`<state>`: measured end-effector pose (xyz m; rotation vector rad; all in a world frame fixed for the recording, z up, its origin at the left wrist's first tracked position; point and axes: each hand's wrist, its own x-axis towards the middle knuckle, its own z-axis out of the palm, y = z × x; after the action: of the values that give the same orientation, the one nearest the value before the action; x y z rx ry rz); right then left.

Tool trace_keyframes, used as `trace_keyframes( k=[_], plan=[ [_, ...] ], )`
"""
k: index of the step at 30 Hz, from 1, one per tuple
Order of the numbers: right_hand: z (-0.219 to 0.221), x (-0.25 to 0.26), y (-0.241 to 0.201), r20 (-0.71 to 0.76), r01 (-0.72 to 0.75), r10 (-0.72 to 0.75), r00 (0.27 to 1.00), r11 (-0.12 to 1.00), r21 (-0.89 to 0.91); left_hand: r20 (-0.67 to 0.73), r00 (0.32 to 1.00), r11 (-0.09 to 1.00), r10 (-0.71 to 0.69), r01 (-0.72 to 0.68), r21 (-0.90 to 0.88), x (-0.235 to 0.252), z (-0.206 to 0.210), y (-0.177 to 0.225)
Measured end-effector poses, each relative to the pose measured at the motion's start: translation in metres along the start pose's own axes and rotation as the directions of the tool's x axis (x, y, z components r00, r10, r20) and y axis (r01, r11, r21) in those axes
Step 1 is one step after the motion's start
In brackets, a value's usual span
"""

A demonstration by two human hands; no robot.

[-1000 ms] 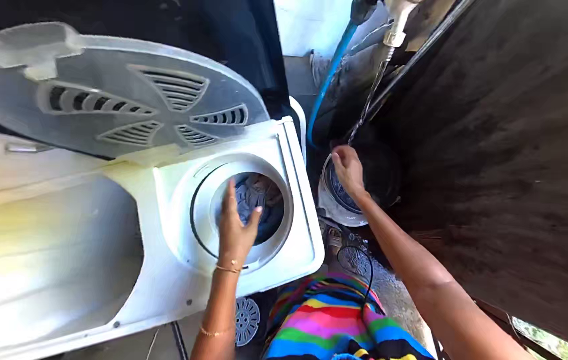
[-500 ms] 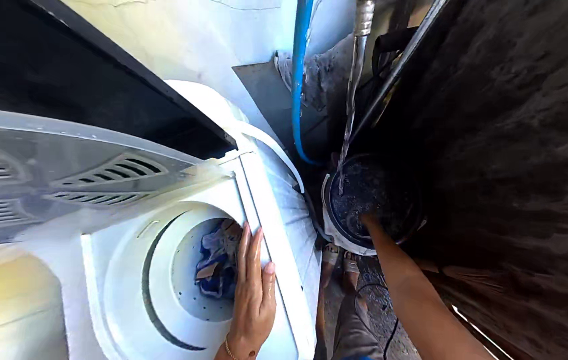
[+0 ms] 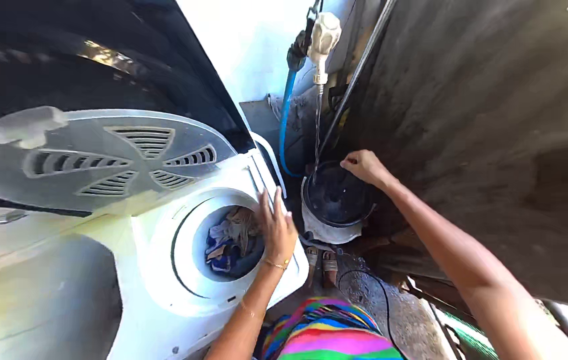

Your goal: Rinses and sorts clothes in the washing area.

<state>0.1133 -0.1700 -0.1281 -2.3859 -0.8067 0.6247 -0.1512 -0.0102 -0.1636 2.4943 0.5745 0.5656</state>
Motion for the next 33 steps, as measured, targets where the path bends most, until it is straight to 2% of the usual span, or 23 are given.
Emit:
trace_keyframes(
  k=[2,3,4,5,6,8,9,10,12,14,16,18,20,21,22,24,25,26,27,29,30,32,33],
  plan=[
    [-0.049,-0.018,-0.041,-0.06,0.078,-0.075,0.995,0.996,0.037,0.09,0.996,0.945,0.006,0.024,-0.327,0.024,0.012,0.026],
    [-0.071,-0.028,-0.061,-0.1,0.116,-0.108,0.989,0.99,0.081,0.165,0.986,0.857,-0.038,0.117,-0.501,0.038,0.024,0.038],
    [-0.089,-0.037,-0.08,-0.148,0.16,-0.14,0.979,0.979,0.13,0.288,0.95,0.732,-0.123,0.283,-0.62,0.053,0.038,0.048],
    [-0.106,-0.045,-0.099,-0.197,0.209,-0.173,0.965,0.961,0.18,0.442,0.87,0.579,-0.217,0.479,-0.66,0.07,0.051,0.058],
    [-0.119,-0.051,-0.114,-0.243,0.259,-0.203,0.949,0.94,0.225,0.585,0.76,0.425,-0.285,0.647,-0.633,0.086,0.062,0.066],
    [-0.138,-0.061,-0.136,-0.358,0.352,-0.246,0.901,0.896,0.271,0.735,0.595,0.18,-0.326,0.802,-0.569,0.112,0.076,0.082],
    [-0.144,-0.062,-0.143,-0.417,0.394,-0.259,0.871,0.875,0.281,0.77,0.561,0.063,-0.302,0.818,-0.571,0.124,0.082,0.088],
    [-0.147,-0.061,-0.147,-0.475,0.434,-0.264,0.839,0.852,0.294,0.783,0.563,-0.062,-0.265,0.8,-0.597,0.136,0.089,0.091],
    [-0.141,-0.055,-0.143,-0.578,0.502,-0.236,0.781,0.789,0.356,0.732,0.657,-0.256,-0.182,0.687,-0.68,0.15,0.083,0.103],
    [-0.118,-0.038,-0.123,-0.592,0.468,-0.15,0.792,0.772,0.431,0.606,0.779,-0.259,-0.159,0.56,-0.787,0.153,0.055,0.121],
    [-0.076,-0.02,-0.096,-0.45,0.308,-0.079,0.89,0.831,0.463,0.504,0.85,-0.227,-0.152,0.466,-0.855,0.159,0.043,0.126],
    [-0.023,0.009,-0.076,-0.38,0.196,-0.043,0.924,0.906,0.375,0.479,0.847,-0.227,-0.229,0.432,-0.873,0.167,0.051,0.12],
    [0.014,0.027,-0.079,-0.411,0.128,-0.026,0.911,0.967,0.221,0.48,0.832,-0.231,-0.28,0.427,-0.874,0.177,0.07,0.097],
    [0.025,0.032,-0.084,-0.418,0.118,-0.043,0.907,0.981,0.155,0.464,0.847,-0.178,-0.261,0.43,-0.885,0.177,0.076,0.079],
    [0.034,0.035,-0.092,-0.415,0.119,-0.072,0.907,0.989,0.088,0.45,0.855,-0.071,-0.257,0.447,-0.892,0.172,0.076,0.065],
    [0.044,0.041,-0.104,-0.381,0.128,-0.115,0.917,0.992,0.009,0.412,0.874,0.266,-0.257,0.474,-0.839,0.159,0.065,0.049],
    [0.045,0.047,-0.106,-0.371,0.126,-0.119,0.921,0.992,-0.005,0.376,0.899,0.392,-0.224,0.436,-0.81,0.158,0.068,0.043],
    [0.042,0.054,-0.107,-0.359,0.116,-0.107,0.927,0.993,0.005,0.355,0.91,0.406,-0.212,0.413,-0.815,0.163,0.077,0.04],
    [0.039,0.063,-0.104,-0.348,0.088,-0.074,0.935,0.996,0.026,0.396,0.87,0.313,-0.295,0.479,-0.82,0.172,0.075,0.049],
    [0.032,0.083,-0.095,-0.337,-0.005,0.025,0.941,0.998,0.061,0.554,0.7,-0.042,-0.451,0.603,-0.796,0.19,0.078,0.066],
    [0.028,0.09,-0.091,-0.337,-0.053,0.081,0.938,0.994,0.092,0.63,0.622,-0.144,-0.465,0.649,-0.747,0.196,0.079,0.068],
    [0.029,0.1,-0.083,-0.381,-0.1,0.132,0.915,0.99,0.104,0.692,0.549,-0.193,-0.468,0.701,-0.687,0.199,0.077,0.067],
    [0.034,0.102,-0.082,-0.407,-0.093,0.127,0.904,0.99,0.102,0.678,0.556,-0.17,-0.48,0.7,-0.694,0.2,0.075,0.067]
  ],
)
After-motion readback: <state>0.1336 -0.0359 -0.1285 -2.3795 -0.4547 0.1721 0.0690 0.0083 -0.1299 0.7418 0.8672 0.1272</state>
